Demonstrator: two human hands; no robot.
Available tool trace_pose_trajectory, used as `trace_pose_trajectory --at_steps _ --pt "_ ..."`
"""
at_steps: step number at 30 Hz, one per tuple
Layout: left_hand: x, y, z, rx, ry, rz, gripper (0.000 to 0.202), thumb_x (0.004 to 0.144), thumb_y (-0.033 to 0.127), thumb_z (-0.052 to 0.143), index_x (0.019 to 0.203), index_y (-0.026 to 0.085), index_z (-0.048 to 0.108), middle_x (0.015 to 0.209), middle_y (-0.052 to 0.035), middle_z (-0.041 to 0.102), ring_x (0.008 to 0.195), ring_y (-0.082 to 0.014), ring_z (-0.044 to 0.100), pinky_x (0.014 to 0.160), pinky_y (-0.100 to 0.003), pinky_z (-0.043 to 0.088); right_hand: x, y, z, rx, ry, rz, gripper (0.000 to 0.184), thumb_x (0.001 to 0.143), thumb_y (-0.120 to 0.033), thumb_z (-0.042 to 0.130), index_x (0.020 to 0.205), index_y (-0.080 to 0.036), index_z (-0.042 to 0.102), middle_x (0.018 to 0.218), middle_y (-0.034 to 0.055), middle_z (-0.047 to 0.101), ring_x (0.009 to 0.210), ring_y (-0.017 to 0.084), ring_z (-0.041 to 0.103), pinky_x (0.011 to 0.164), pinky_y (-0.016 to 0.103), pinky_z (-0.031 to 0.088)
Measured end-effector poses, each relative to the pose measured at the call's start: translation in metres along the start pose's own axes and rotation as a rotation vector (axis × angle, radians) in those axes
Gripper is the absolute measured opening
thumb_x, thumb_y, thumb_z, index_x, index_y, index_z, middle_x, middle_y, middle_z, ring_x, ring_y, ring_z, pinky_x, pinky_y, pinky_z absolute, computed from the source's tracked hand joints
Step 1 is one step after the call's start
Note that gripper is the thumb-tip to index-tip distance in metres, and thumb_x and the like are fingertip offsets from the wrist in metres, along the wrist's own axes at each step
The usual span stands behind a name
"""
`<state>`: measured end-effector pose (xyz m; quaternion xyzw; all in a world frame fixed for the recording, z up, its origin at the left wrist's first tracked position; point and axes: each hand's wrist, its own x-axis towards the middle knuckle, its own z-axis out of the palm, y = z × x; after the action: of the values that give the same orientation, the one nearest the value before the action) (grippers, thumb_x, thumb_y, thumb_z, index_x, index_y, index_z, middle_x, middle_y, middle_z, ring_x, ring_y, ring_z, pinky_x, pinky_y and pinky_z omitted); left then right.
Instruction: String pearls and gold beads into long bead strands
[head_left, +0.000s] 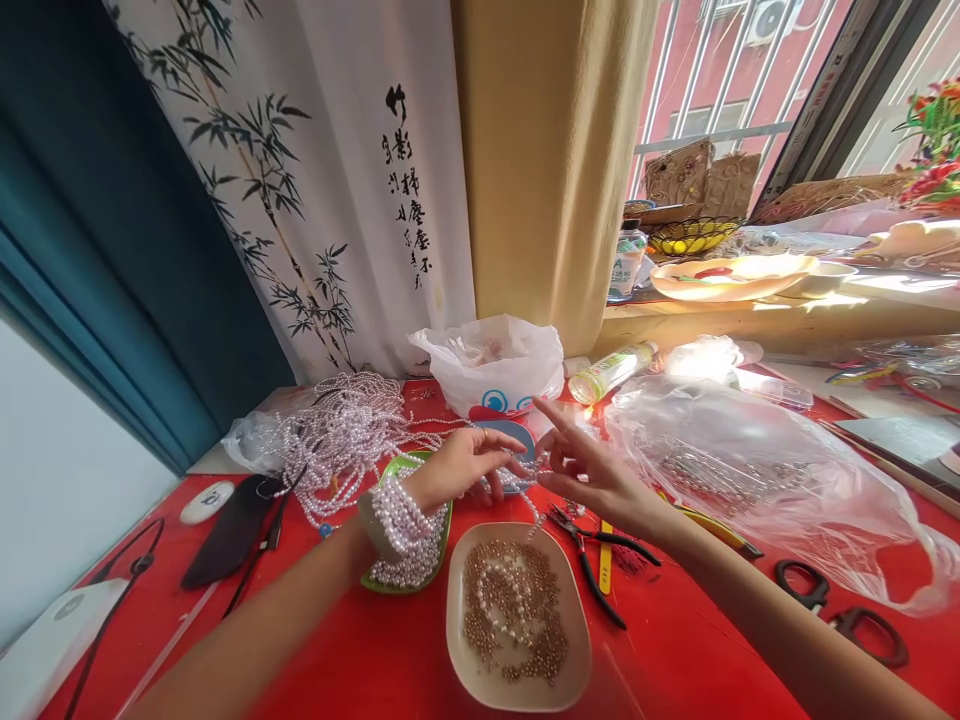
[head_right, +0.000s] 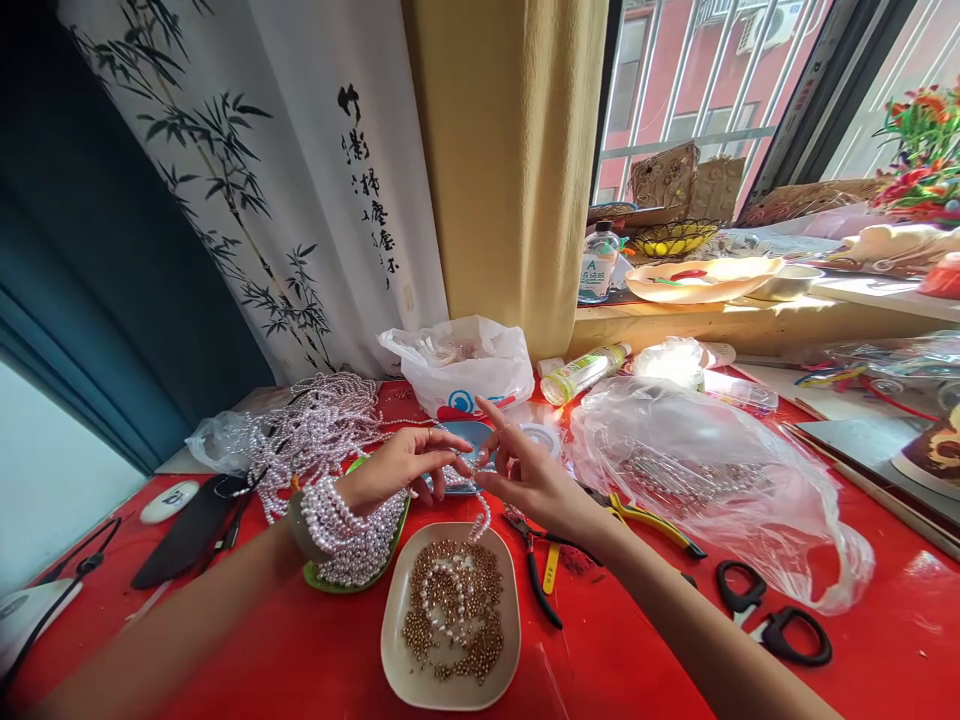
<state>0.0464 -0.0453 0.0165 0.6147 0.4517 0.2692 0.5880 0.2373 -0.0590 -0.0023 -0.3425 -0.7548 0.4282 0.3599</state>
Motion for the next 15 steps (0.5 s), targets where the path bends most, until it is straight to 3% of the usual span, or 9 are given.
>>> trace_pose_trajectory --at_steps 3,5,9,13,15 --pt "-0.001 0.001 0.002 0.076 0.094 0.047 0.030 0.077 0.016 0.046 0.105 0.012 0.055 0.076 -0.0062 0.064 0.041 -0.0040 0.049 0.040 -0.016 0.038 -0.004 -0.003 0.000 -0.048 0.008 -0.039 0.057 0.077 -0.029 0.053 0.128 -0.035 0.029 0.120 0.0037 0.042 0.103 0.017 0.044 0.086 0.035 0.039" --pt "-0.001 -0.001 0.002 0.102 0.112 0.082 0.032 0.078 0.018 0.045 0.108 0.013 0.055 0.073 -0.0061 0.064 0.041 -0.0041 0.049 0.039 -0.015 0.038 -0.006 -0.004 0.001 0.001 -0.007 -0.050 0.050 0.078 -0.029 0.050 0.125 -0.035 0.035 0.128 0.0019 0.036 0.114 0.019 0.037 0.093 0.038 0.034" --pt "0.003 -0.006 0.003 0.079 0.119 0.153 0.034 0.079 0.022 0.044 0.111 0.016 0.054 0.090 -0.0101 0.063 0.049 -0.0073 0.056 0.042 -0.017 0.043 -0.007 -0.001 0.005 0.040 -0.007 -0.062 0.047 0.081 -0.027 0.046 0.126 -0.034 0.033 0.128 0.0041 0.037 0.106 0.018 0.046 0.087 0.037 0.042" --pt "0.006 -0.013 0.002 0.098 0.153 0.200 0.040 0.081 0.026 0.040 0.121 0.019 0.045 0.102 -0.0124 0.061 0.045 -0.0070 0.056 0.045 -0.020 0.044 -0.006 0.006 0.006 -0.149 0.074 -0.093 0.050 0.083 -0.023 0.040 0.129 -0.035 0.026 0.126 0.0073 0.034 0.088 0.014 0.053 0.075 0.035 0.049" --pt "0.006 -0.016 0.000 0.104 0.163 0.259 0.043 0.079 0.024 0.044 0.122 0.022 0.042 0.115 -0.0119 0.054 0.040 -0.0042 0.053 0.046 -0.020 0.044 -0.007 0.008 0.004 -0.241 0.115 -0.126 0.053 0.083 -0.021 0.040 0.131 -0.035 0.023 0.126 0.0076 0.033 0.092 0.015 0.052 0.075 0.036 0.049"
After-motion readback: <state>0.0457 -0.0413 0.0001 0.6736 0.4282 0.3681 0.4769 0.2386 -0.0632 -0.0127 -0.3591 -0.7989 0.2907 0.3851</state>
